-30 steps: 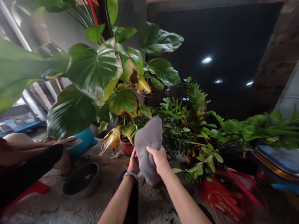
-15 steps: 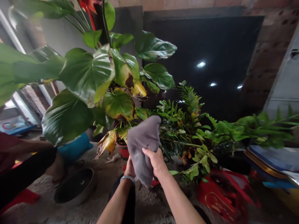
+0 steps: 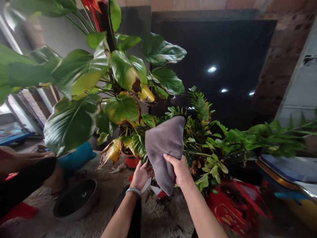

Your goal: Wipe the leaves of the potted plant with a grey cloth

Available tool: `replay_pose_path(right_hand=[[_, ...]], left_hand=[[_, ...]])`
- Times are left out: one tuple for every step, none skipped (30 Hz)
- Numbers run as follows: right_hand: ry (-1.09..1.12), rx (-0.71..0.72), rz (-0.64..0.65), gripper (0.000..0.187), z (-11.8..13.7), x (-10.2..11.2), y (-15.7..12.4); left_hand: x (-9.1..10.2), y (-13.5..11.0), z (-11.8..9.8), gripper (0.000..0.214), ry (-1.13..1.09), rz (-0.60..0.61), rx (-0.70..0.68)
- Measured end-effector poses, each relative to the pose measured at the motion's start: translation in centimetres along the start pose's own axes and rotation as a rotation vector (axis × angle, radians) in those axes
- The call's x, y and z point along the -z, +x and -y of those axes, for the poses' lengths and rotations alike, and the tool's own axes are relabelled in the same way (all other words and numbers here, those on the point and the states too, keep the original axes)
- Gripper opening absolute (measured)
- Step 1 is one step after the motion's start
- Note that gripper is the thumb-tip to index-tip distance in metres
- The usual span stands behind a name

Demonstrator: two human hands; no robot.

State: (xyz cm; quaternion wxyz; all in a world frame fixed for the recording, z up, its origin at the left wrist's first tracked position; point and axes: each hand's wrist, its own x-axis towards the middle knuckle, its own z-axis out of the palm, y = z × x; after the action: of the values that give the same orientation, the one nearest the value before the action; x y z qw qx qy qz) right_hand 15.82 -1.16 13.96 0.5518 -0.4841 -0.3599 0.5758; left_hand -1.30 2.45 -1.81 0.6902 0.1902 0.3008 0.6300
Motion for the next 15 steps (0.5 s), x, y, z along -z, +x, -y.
replay_pose_path(right_hand=[[0.007, -0.074, -0.016, 0.037, -1.2, 0.4, 0.0], [-0.008, -0.153, -0.037, 0.037, -2.7, 1.1, -0.5], [-0.045, -0.231, -0.06, 0.039, -4.4, 1.9, -1.3], [-0.093, -0.28, -0.087, 0.038, -5.9, 2.8, -2.3], [-0.141, -0.303, -0.096, 0.036, -7.1, 3.7, -3.4], [-0.157, -0.32, -0.078, 0.037, -7.7, 4.4, -4.5], [-0.159, -0.321, -0.067, 0.039, -7.6, 5.0, -5.2], [-0.137, -0.302, -0.06, 0.042, -6.9, 5.4, -5.6], [-0.09, -0.261, -0.066, 0.045, -5.7, 5.5, -5.5], [-0.027, -0.199, -0.097, 0.048, -4.0, 5.4, -5.0], [0.046, -0.124, -0.138, 0.05, -2.1, 5.2, -4.1], [0.133, -0.046, -0.193, 0.049, -0.3, 4.9, -2.9], [0.213, 0.0, -0.24, 0.045, 1.2, 4.5, -1.7], [0.284, 0.021, -0.266, 0.04, 2.3, 4.2, -0.5], [0.336, 0.0, -0.274, 0.035, 2.7, 4.0, 0.5]], left_hand=[[0.1, 0.0, 0.0, 0.043, 0.005, -0.001, -0.009], [0.2, 0.1, 0.1, 0.041, 0.006, 0.004, -0.019], [0.3, 0.1, 0.2, 0.038, 0.009, 0.009, -0.025], [0.3, 0.1, 0.3, 0.035, 0.013, 0.011, -0.023], [0.4, 0.1, 0.5, 0.032, 0.018, 0.009, -0.017], [0.3, 0.1, 0.6, 0.031, 0.021, 0.005, -0.01], [0.3, 0.1, 0.8, 0.03, 0.023, 0.002, -0.007], [0.2, 0.1, 1.0, 0.031, 0.025, 0.004, -0.005], [0.1, 0.0, 1.1, 0.031, 0.026, 0.011, -0.003], [0.0, 0.0, 1.2, 0.031, 0.025, 0.021, 0.003], [-0.1, -0.1, 1.2, 0.032, 0.022, 0.03, 0.012], [-0.1, -0.2, 1.2, 0.032, 0.018, 0.041, 0.025], [-0.2, -0.3, 1.2, 0.031, 0.015, 0.05, 0.038], [-0.3, -0.4, 1.2, 0.03, 0.011, 0.055, 0.05], [-0.3, -0.4, 1.2, 0.029, 0.01, 0.056, 0.057]])
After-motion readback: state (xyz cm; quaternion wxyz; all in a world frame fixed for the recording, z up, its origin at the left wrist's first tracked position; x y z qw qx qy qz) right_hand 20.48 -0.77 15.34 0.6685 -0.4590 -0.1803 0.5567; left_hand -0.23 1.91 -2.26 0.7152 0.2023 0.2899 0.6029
